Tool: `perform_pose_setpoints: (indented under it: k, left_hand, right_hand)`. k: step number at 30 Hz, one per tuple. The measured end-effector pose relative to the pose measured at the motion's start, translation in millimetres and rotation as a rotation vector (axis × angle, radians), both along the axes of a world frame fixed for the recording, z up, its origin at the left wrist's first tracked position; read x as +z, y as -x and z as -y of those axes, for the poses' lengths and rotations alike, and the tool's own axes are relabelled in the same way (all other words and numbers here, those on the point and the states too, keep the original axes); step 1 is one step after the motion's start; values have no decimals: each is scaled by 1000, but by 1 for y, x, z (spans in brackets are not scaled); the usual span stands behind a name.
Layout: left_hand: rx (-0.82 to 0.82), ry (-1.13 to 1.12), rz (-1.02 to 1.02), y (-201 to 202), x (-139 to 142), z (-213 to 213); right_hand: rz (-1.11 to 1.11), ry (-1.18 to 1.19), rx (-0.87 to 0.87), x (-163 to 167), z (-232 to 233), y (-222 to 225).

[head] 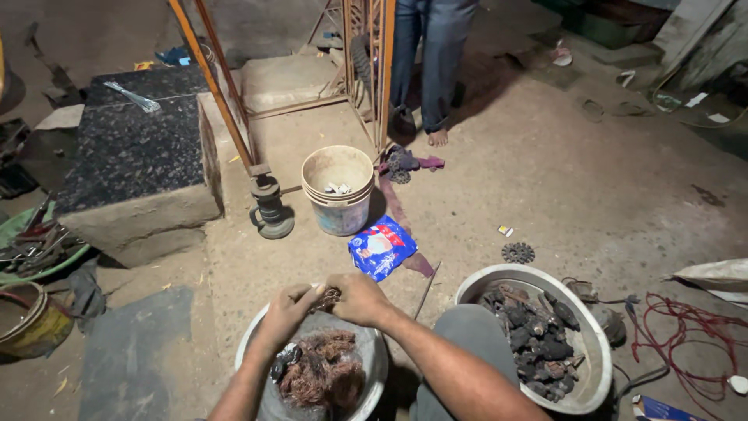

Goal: The person sits on the floor with a large basin and pulls copper wire windings out of electric motor stators by hand, tearing the copper coils loose from the laminated cores and collecting the copper in the basin while discarding cores into a second basin.

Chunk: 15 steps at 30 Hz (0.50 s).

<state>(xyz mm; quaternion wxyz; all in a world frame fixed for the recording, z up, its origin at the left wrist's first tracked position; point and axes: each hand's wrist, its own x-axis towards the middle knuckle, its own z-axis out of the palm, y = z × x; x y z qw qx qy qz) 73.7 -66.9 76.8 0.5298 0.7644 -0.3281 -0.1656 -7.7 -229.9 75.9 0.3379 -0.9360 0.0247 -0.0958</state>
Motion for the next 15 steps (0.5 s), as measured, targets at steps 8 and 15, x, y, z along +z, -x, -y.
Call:
perform_pose_setpoints:
  k: [8,15]
  left_hand:
    - [395,440,-140,5,10,22]
    - [58,637,-586,13,30,12]
  right_hand:
    - [-35,-929,87,-3,-26,8]
    - [108,-1029,163,4,-38,1]
